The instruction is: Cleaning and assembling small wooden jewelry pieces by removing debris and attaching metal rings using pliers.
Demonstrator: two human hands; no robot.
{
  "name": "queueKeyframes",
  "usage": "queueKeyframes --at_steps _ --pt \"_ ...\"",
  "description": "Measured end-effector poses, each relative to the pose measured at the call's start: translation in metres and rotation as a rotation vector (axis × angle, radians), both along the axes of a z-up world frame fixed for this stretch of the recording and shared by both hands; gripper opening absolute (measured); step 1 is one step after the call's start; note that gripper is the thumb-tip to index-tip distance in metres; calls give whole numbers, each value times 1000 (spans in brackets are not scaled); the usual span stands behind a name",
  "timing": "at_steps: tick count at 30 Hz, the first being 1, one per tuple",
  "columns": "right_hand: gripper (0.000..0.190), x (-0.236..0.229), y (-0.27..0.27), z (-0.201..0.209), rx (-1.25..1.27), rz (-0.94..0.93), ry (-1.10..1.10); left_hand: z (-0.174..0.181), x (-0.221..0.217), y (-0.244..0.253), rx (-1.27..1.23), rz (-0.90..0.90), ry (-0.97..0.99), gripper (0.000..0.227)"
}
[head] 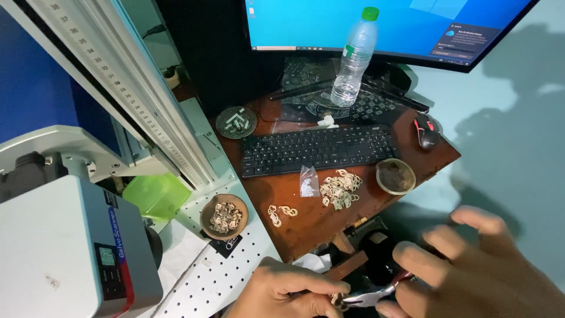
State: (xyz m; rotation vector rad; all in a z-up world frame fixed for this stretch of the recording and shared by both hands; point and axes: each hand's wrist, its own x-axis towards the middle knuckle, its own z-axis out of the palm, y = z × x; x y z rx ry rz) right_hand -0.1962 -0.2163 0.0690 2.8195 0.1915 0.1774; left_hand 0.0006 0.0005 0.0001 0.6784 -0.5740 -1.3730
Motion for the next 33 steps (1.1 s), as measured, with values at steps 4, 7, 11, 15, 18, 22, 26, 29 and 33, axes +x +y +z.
queueKeyframes --at_steps 4,7,11,15,18,22,26,29,33 --pt "46 0 3 5 56 -36 155 -5 5 -3 -12 -48 -266 44" --pt "39 -4 0 2 81 -14 295 -1 13 -3 8 -109 -554 32" --pt "35 0 3 -1 119 17 407 16 18 -1 -47 -157 -575 34" --pt "34 8 11 6 118 65 230 -2 16 1 -74 -181 -431 40" --pt "43 19 17 20 92 167 132 -3 18 0 -138 -175 -480 43" --pt "46 28 20 26 93 209 111 10 21 -2 -149 -188 -631 40" --pt "45 41 25 35 87 248 11 12 20 -4 -51 -269 -541 42" --pt "57 49 20 39 54 306 -191 20 20 -8 -34 -228 -677 38" --pt "36 17 5 22 -9 50 -265 22 13 -10 39 74 -630 19"
